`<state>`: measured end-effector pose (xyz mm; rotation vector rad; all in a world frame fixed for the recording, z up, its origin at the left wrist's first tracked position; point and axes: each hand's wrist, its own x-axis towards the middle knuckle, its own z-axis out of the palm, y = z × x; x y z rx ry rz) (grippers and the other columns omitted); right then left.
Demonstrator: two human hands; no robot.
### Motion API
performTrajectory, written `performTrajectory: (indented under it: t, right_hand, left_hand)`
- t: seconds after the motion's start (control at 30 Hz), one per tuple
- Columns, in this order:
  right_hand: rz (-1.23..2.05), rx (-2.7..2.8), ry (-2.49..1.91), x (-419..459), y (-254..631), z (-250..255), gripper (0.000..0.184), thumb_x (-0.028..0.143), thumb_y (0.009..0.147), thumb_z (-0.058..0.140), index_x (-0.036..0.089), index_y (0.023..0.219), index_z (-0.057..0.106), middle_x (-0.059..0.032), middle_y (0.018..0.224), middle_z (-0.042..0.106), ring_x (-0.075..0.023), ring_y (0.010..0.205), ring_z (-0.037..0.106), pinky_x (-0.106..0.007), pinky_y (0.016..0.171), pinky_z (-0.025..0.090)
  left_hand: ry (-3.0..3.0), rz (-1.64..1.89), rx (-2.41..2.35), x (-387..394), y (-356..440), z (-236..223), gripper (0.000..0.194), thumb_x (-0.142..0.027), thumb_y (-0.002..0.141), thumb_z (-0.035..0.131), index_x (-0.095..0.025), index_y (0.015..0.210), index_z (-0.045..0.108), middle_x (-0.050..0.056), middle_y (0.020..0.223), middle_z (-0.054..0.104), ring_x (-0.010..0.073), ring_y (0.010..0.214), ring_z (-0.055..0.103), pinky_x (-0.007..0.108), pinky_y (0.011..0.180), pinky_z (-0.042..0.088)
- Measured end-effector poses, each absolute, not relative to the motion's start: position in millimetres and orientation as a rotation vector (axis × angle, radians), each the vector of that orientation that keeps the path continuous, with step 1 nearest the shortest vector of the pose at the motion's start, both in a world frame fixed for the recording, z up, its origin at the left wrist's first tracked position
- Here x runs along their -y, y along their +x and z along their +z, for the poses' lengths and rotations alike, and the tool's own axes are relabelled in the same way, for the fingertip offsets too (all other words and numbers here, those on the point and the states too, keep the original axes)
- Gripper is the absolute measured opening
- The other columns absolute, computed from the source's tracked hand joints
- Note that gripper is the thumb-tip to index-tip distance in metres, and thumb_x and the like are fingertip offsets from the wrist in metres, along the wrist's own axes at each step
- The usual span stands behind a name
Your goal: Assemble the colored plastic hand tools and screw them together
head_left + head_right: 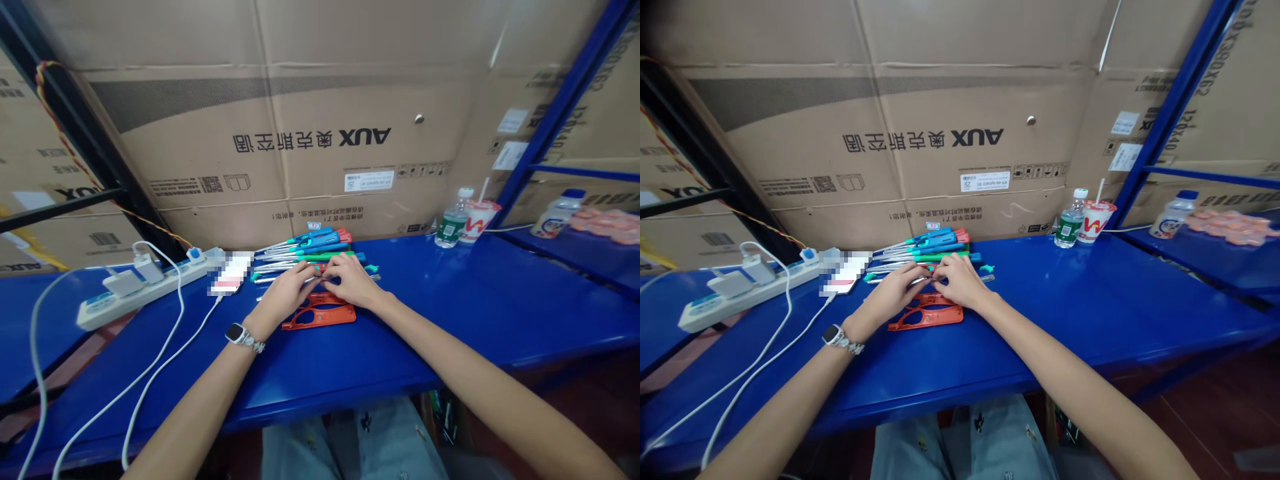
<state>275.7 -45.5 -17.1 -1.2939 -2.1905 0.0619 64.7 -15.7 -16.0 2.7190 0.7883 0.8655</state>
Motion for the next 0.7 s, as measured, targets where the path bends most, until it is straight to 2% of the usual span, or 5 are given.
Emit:
performTrajectory:
  t: [0.07, 0.13, 0.23, 0.4, 0.7]
  right_hand:
    - [0.098, 2.152, -1.287, 49, 289, -14, 0.025, 0.02, 0.084, 0.072, 0.022, 0.109, 0.073, -0.0056, 0.102, 0.065, -0.0244, 0.101, 0.055, -0.04, 0.09, 0.037]
    - [0.12, 2.096, -1.294, 52, 307, -12, 0.033, 0.011, 0.081, 0.066, 0.022, 0.112, 0.07, -0.0057, 0.102, 0.064, -0.0231, 0.098, 0.056, -0.038, 0.088, 0.039]
    - [0.086, 2.068, -1.378, 57, 327, -13, 0.03, 0.005, 0.077, 0.062, 0.021, 0.102, 0.071, -0.0066, 0.106, 0.065, -0.0237, 0.099, 0.056, -0.039, 0.088, 0.039]
    - [0.099, 2.12, -1.45, 62, 325, -19, 0.015, 0.024, 0.088, 0.068, 0.021, 0.102, 0.07, -0.0082, 0.111, 0.067, -0.0269, 0.108, 0.054, -0.043, 0.092, 0.037]
    - [0.075, 2.102, -1.492, 69, 316, -15, 0.026, 0.025, 0.082, 0.075, 0.022, 0.107, 0.067, -0.0064, 0.113, 0.067, -0.0271, 0.109, 0.055, -0.041, 0.092, 0.038]
  left_hand:
    - [2.752, 0.846, -0.8, 15, 64, -16, 0.019, -0.03, 0.107, 0.044, -0.023, 0.108, 0.062, 0.007, 0.11, 0.062, 0.023, 0.097, 0.066, 0.039, 0.089, 0.053]
    - [2.776, 0.817, -0.812, 14, 64, -14, 0.02, -0.03, 0.107, 0.042, -0.023, 0.107, 0.06, 0.007, 0.109, 0.062, 0.0228, 0.095, 0.066, 0.039, 0.087, 0.053]
    - [2.793, 0.764, -0.839, 10, 66, -8, 0.019, -0.03, 0.107, 0.041, -0.022, 0.104, 0.059, 0.007, 0.104, 0.065, 0.023, 0.089, 0.065, 0.037, 0.08, 0.051]
    - [2.737, 0.8, -0.864, 10, 77, -3, 0.018, -0.029, 0.105, 0.042, -0.022, 0.1, 0.057, 0.006, 0.093, 0.068, 0.0235, 0.082, 0.065, 0.035, 0.073, 0.047]
    - [2.644, 0.823, -0.894, 20, 64, -12, 0.018, -0.032, 0.105, 0.04, -0.022, 0.101, 0.055, 0.006, 0.095, 0.07, 0.0234, 0.081, 0.067, 0.034, 0.073, 0.047]
